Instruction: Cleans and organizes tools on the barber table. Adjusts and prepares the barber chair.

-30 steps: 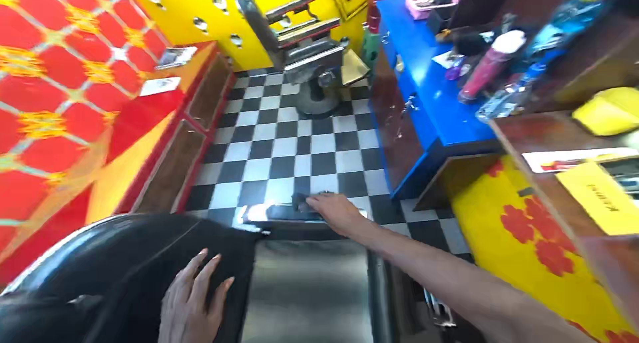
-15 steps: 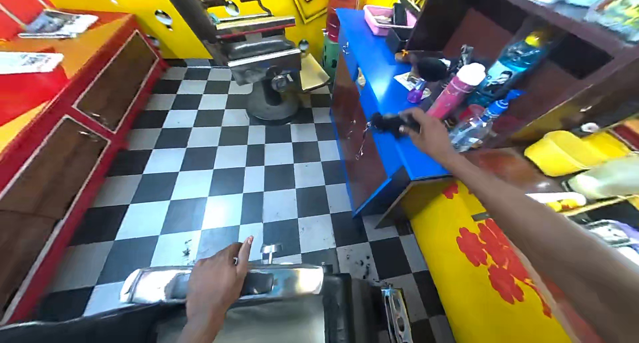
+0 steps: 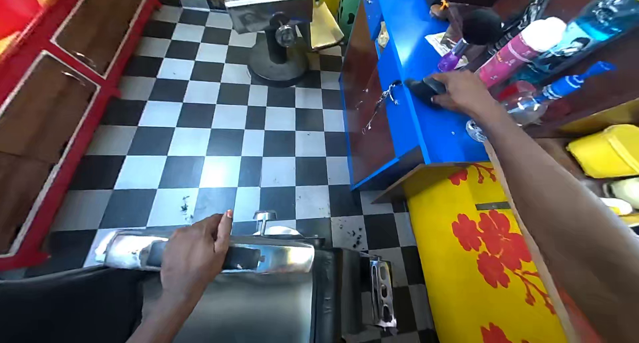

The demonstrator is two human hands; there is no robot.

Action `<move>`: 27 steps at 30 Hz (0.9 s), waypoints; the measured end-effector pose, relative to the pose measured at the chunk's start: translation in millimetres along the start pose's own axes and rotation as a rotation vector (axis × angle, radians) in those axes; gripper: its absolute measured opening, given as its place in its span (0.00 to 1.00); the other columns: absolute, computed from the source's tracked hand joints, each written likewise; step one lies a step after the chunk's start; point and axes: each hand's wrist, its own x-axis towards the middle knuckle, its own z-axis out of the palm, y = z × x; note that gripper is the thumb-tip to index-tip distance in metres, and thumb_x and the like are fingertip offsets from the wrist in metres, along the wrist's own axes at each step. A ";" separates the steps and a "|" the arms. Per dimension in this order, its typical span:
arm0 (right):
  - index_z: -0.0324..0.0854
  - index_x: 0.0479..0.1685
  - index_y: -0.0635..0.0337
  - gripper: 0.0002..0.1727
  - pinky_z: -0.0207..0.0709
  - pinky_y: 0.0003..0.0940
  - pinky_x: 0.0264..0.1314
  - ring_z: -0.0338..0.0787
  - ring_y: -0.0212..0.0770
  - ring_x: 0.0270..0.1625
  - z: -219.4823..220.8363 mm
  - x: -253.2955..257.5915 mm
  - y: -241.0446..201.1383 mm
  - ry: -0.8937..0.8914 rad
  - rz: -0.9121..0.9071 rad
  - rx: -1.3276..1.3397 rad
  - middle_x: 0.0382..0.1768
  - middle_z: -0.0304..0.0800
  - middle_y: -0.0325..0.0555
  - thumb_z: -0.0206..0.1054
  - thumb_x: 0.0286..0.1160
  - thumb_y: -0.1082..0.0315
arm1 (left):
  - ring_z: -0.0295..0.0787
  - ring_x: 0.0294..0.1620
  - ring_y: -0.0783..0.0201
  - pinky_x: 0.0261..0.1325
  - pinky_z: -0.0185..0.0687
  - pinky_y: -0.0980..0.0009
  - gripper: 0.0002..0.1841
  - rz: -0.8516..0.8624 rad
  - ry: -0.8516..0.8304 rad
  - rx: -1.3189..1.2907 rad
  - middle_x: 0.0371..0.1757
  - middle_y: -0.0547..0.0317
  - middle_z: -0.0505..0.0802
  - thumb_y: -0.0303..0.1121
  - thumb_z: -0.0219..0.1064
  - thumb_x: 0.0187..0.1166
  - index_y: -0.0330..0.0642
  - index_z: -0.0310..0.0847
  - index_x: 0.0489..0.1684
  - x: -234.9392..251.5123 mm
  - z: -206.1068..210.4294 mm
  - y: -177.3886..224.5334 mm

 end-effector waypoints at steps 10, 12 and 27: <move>0.82 0.71 0.57 0.25 0.72 0.82 0.58 0.86 0.79 0.60 -10.9 -127.0 -18.4 0.022 0.247 0.081 0.56 0.88 0.74 0.73 0.73 0.68 | 0.93 0.39 0.40 0.46 0.78 0.33 0.43 -0.042 -0.027 0.009 0.33 0.46 0.95 0.62 0.28 0.88 0.43 0.91 0.36 -3.6 -3.4 0.4; 0.83 0.70 0.56 0.23 0.76 0.76 0.60 0.88 0.71 0.60 -16.0 -130.8 -17.7 -0.022 0.200 0.200 0.56 0.90 0.67 0.75 0.75 0.65 | 0.94 0.41 0.40 0.49 0.77 0.32 0.43 -0.047 -0.024 0.009 0.34 0.45 0.95 0.61 0.27 0.88 0.43 0.92 0.36 -2.8 -3.8 0.8; 0.85 0.65 0.52 0.22 0.85 0.60 0.59 0.93 0.51 0.54 37.8 -227.0 -95.1 -0.078 -0.022 0.488 0.51 0.94 0.50 0.77 0.71 0.61 | 0.90 0.55 0.31 0.56 0.70 0.22 0.44 -0.091 -0.126 -0.025 0.48 0.38 0.95 0.61 0.26 0.90 0.39 0.90 0.47 -4.7 -12.3 9.0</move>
